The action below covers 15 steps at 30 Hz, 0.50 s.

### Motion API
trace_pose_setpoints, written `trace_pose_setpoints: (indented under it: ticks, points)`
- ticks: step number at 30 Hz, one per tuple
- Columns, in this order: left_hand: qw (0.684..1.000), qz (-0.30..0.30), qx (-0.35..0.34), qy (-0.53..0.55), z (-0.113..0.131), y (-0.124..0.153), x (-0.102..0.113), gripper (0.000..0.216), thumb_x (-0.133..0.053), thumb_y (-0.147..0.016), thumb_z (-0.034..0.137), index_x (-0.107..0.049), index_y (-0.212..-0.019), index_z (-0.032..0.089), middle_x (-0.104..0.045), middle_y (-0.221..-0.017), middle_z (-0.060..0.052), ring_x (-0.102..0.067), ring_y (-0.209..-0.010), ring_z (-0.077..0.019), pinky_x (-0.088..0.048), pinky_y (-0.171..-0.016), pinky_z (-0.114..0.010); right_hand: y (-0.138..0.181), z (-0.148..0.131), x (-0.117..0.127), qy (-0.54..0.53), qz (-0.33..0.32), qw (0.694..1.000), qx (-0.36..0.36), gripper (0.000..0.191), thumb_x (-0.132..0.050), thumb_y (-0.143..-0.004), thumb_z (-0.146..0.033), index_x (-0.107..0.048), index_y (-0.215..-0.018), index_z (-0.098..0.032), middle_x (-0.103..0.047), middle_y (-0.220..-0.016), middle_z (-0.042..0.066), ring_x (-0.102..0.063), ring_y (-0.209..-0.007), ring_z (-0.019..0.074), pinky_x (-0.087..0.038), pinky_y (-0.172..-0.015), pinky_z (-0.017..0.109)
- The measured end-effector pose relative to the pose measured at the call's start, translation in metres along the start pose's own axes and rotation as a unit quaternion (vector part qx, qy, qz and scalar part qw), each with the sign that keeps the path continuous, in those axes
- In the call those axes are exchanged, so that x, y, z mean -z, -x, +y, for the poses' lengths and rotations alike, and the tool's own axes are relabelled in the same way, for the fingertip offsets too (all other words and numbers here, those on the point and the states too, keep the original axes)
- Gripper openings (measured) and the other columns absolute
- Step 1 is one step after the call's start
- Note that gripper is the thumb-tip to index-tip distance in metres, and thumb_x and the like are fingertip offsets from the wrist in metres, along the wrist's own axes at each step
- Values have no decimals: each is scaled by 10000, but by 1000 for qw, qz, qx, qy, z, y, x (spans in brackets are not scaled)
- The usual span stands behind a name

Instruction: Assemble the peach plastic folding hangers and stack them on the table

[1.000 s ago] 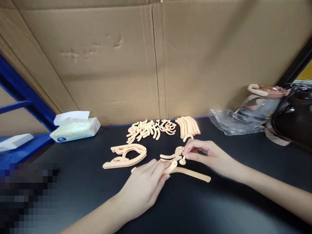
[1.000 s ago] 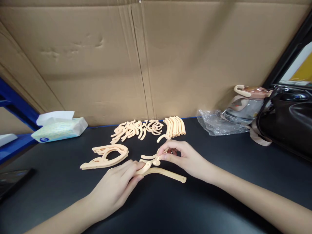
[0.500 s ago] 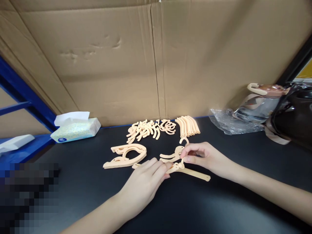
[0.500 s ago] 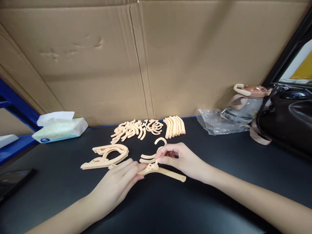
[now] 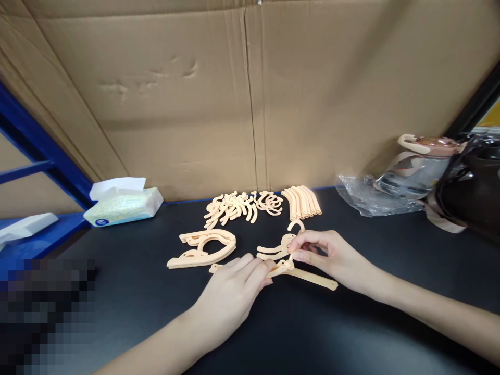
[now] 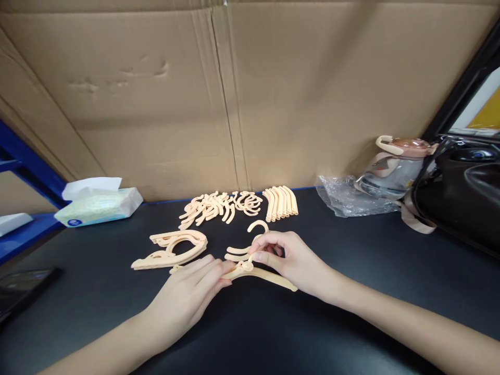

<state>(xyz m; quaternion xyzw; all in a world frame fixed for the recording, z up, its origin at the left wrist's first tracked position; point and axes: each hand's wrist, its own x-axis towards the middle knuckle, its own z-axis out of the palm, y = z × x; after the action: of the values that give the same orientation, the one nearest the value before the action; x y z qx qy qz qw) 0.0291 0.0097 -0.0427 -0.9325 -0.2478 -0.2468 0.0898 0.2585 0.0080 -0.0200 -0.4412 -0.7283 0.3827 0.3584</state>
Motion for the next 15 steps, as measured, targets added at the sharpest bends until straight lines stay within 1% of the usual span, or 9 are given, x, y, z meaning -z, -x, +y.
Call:
trace_pose_setpoints:
  ticks: [5, 8, 10, 11, 13, 15]
  points:
    - [1000, 25, 9, -11, 4, -2, 1, 157, -360, -972, 153, -495, -1045, 120, -628, -816, -33, -554, -647, -159, -442, -559, -267, 2, 4, -4, 56, 45, 997, 26, 108, -578, -879, -278, -657, -831, -223, -646, -821, -27, -502, -681, 117, -354, -613, 245]
    - [999, 21, -23, -25, 14, -3, 3, 144, -378, -967, 144, -497, -1041, 110, -631, -802, -36, -556, -636, -160, -435, -560, -275, 2, 9, -11, 77, 20, 995, 55, 109, -570, -884, -234, -647, -811, -208, -631, -817, -11, -525, -720, 123, -376, -639, 239]
    - [998, -3, -58, -17, 19, -3, 4, 137, -399, -959, 140, -499, -1047, 109, -633, -802, -32, -559, -630, -160, -419, -536, -278, 2, 11, -14, 83, -3, 994, 65, 110, -566, -883, -214, -641, -804, -199, -618, -802, -3, -530, -717, 125, -384, -636, 238]
    - [998, -12, -66, -4, 20, -3, 5, 138, -399, -953, 126, -498, -1048, 110, -638, -818, -32, -565, -636, -159, -417, -530, -276, 1, 11, -14, 82, -4, 994, 67, 105, -565, -885, -217, -640, -813, -198, -619, -812, -1, -530, -716, 126, -385, -633, 239]
    - [999, -12, -35, 26, 18, -3, 6, 156, -390, -952, 138, -485, -1074, 116, -651, -875, -45, -589, -662, -163, -443, -553, -278, 0, 10, -10, 70, 14, 995, 67, 100, -559, -890, -242, -636, -839, -205, -625, -841, 0, -529, -716, 127, -382, -628, 244]
    - [998, -17, 30, 61, 13, -2, 6, 169, -388, -950, 171, -477, -1090, 137, -652, -865, -37, -606, -662, -161, -466, -568, -273, -1, 8, -3, 39, 31, 997, 53, 109, -547, -899, -273, -628, -856, -214, -626, -836, -7, -531, -732, 134, -382, -647, 254]
